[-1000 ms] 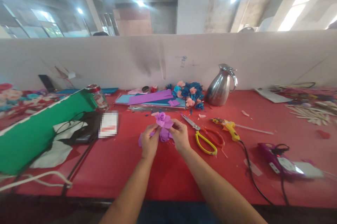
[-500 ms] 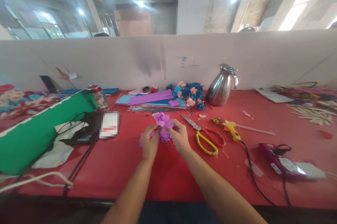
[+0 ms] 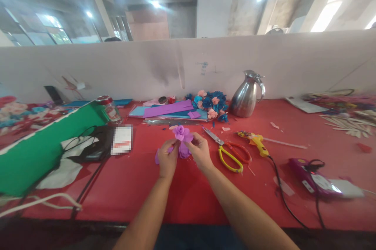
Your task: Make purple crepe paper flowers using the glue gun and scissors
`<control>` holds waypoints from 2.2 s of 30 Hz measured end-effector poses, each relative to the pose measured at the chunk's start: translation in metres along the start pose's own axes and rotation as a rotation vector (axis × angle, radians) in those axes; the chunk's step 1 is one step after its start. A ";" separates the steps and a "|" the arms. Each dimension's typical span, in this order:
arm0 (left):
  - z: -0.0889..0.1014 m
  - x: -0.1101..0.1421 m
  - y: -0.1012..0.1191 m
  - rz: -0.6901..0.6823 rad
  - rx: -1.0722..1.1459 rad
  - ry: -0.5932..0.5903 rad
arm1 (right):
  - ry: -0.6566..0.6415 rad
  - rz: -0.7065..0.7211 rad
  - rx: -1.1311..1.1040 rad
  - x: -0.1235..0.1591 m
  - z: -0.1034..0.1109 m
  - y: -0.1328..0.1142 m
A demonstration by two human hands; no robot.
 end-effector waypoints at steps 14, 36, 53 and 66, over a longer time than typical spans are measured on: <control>0.001 0.000 0.009 -0.013 -0.001 0.011 | -0.031 -0.029 -0.039 0.001 0.001 -0.006; 0.000 0.002 0.013 -0.140 -0.096 -0.021 | -0.063 0.045 0.094 -0.005 0.006 -0.002; -0.004 0.001 -0.002 0.084 0.088 -0.041 | -0.075 -0.139 -0.065 -0.006 0.007 -0.003; -0.002 0.000 0.000 0.097 0.018 0.018 | 0.104 0.000 0.084 -0.004 0.012 -0.012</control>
Point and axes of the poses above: each hand's wrist, its own x-axis away from the middle knuckle, its own z-axis out of the back of the hand, y = z × x, the point moved 3 cm from there along -x, towards the middle knuckle, and after that the axes turned 7 degrees about -x, right-handed, at the moved point
